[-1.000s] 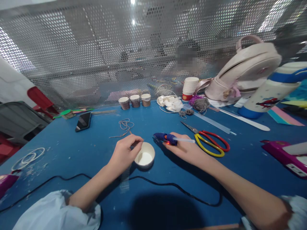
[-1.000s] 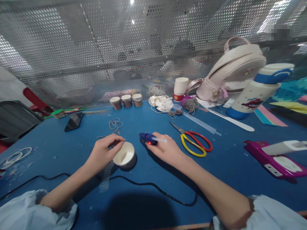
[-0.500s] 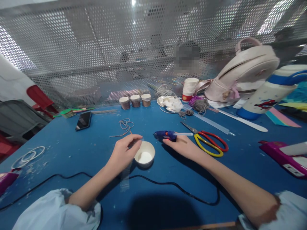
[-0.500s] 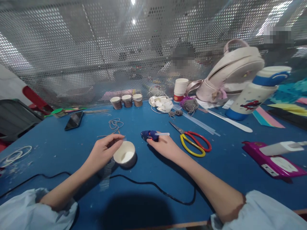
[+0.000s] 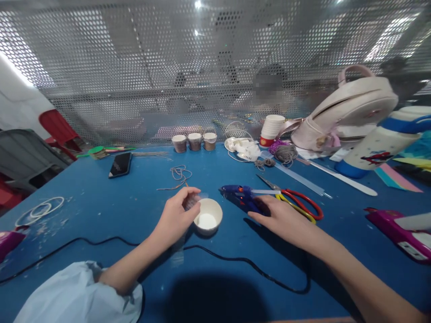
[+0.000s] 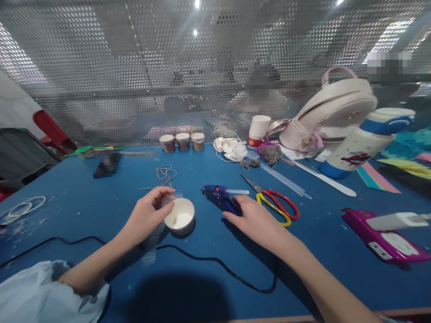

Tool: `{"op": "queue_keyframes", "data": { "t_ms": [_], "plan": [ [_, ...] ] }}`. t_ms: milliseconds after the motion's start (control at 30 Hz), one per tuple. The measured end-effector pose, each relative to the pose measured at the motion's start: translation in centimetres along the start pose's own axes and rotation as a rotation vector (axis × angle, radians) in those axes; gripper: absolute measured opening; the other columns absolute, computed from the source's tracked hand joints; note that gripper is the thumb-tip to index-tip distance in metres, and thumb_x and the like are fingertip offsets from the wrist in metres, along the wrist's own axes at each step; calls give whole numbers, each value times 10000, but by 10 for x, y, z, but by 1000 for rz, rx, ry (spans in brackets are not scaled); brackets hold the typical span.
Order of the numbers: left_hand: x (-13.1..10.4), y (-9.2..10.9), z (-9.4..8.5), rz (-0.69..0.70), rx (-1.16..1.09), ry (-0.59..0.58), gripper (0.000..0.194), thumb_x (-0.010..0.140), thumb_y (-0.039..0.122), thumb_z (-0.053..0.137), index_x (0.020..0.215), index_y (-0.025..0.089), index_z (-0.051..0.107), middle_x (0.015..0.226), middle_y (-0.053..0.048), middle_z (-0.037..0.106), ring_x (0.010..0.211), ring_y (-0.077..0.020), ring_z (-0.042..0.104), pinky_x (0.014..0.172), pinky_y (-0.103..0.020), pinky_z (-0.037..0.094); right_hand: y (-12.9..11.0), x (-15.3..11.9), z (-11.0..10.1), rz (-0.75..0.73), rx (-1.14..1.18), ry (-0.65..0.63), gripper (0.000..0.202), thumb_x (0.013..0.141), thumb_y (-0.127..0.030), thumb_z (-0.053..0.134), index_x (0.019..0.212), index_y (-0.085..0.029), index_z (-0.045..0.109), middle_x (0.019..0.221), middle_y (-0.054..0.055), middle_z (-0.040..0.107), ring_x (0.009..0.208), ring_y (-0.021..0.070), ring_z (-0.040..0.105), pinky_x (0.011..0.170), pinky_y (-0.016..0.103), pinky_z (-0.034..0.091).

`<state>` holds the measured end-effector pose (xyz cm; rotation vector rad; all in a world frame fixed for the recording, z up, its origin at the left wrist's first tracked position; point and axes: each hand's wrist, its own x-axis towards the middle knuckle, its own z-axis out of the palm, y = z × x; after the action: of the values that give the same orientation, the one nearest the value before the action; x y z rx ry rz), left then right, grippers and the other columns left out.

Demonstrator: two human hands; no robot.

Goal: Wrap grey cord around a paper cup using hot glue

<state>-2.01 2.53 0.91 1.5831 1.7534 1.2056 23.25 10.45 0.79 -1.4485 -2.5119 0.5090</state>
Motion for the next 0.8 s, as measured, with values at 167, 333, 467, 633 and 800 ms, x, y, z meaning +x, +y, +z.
{"op": "queue_keyframes", "data": {
  "t_ms": [167, 333, 467, 633, 800],
  "plan": [
    [0, -1, 3, 1, -17, 29, 209, 751, 176, 529, 951, 175, 585, 823, -11, 650, 698, -124, 584, 666, -254, 467, -17, -36, -16, -70, -74, 153, 216, 869, -360, 483, 767, -203, 591, 717, 36, 652, 643, 193, 617, 582, 295, 435],
    [0, -6, 7, 50, -5, 64, 204, 758, 172, 535, 956, 179, 587, 820, -7, 653, 685, -118, 577, 654, -248, 461, -63, -16, -17, -303, 104, 196, 119, 860, -243, 524, 914, -175, 606, 856, 55, 663, 758, 174, 609, 694, 291, 456],
    [-2, -8, 8, 67, -8, 81, 193, 768, 183, 548, 956, 178, 593, 827, -10, 663, 699, -122, 586, 671, -254, 468, -80, 31, 2, -291, 215, 42, 230, 817, -236, 593, 1023, -139, 625, 1019, 95, 664, 887, 195, 604, 785, 322, 462],
    [-3, -7, 5, 57, -74, 62, 198, 766, 206, 570, 960, 182, 601, 859, -20, 674, 756, -138, 613, 709, -263, 480, -84, 55, 13, -295, 382, -43, 110, 804, -168, 576, 835, -147, 679, 820, 39, 696, 741, 147, 613, 692, 260, 451],
    [-3, -7, 1, -17, -163, 44, 211, 781, 241, 572, 978, 174, 606, 866, -24, 667, 767, -135, 610, 725, -262, 481, -83, 50, 13, -333, 401, 4, 126, 803, -122, 559, 748, -160, 666, 731, 7, 680, 664, 123, 581, 641, 240, 423]
  ]
}}
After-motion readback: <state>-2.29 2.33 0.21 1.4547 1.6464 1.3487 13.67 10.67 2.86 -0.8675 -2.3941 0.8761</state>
